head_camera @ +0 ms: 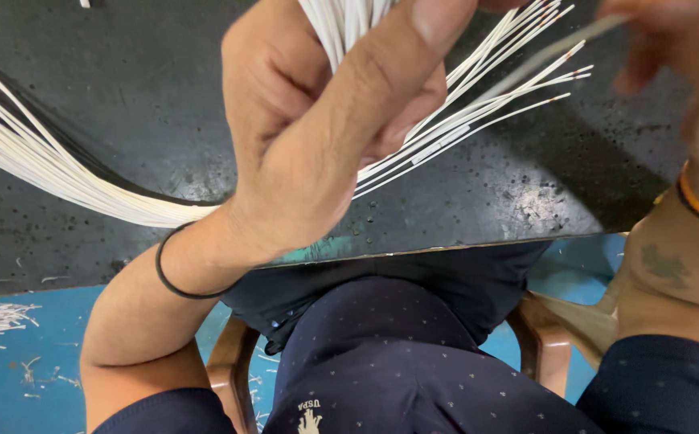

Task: The person holds a bundle of white wires in one hand and, one at a time, slides a small white insulating sleeve over the exposed copper end of each wire, pushing it down the wire before moving to the next one. The sleeved wires accumulate in the bundle as the work proceeds.

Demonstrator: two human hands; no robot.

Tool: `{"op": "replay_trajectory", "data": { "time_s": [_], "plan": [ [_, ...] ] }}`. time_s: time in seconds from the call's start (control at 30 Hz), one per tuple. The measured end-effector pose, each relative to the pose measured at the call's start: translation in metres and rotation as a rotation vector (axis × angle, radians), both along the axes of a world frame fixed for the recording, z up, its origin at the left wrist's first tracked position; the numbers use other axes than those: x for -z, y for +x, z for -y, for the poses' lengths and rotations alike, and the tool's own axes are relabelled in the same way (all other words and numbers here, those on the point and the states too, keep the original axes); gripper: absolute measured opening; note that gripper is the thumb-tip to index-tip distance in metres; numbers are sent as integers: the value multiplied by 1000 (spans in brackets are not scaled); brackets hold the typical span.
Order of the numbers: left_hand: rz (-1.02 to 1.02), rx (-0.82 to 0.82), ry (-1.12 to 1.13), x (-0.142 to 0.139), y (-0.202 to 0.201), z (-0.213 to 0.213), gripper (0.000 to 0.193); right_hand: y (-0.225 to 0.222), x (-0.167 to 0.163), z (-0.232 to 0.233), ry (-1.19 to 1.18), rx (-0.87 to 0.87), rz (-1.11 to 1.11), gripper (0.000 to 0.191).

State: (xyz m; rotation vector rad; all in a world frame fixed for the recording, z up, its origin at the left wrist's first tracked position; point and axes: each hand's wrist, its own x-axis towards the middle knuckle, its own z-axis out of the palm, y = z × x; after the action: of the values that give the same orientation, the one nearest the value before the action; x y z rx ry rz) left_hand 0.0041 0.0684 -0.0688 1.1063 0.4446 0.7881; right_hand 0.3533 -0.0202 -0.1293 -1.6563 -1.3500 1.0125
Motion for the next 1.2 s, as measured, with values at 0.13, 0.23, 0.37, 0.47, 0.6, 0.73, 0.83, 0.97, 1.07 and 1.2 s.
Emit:
{"op": "replay_trajectory", "data": {
  "time_s": [0.13,0.23,0.37,0.47,0.6,0.73,0.83,0.97,1.07,1.2],
  "plan": [
    [2,11,19,-3,5,5,25,-38,-28,-12,97,-123,420,12],
    [-5,19,55,-2,7,7,26,-65,-50,-18,188,-137,501,15],
    [-21,73,147,1,9,6,22,-80,-65,-19,246,-122,-17,22],
    [-33,127,185,3,10,5,21,-83,-65,-10,226,-97,-374,26],
    [-68,182,201,1,14,6,19,-79,-60,3,205,-111,-351,17],
    [-102,191,262,-2,14,5,21,-74,-57,4,224,-128,-370,14],
    [-103,139,276,-1,16,5,22,-76,-57,1,249,-152,-410,16],
    [-80,83,190,0,15,7,24,-82,-58,-4,256,-117,-387,21],
    [-174,38,192,0,13,9,23,-86,-59,-5,260,-117,-410,22],
    [-114,-19,225,2,13,10,16,-93,-60,-11,314,-130,-431,17]
  ]
}}
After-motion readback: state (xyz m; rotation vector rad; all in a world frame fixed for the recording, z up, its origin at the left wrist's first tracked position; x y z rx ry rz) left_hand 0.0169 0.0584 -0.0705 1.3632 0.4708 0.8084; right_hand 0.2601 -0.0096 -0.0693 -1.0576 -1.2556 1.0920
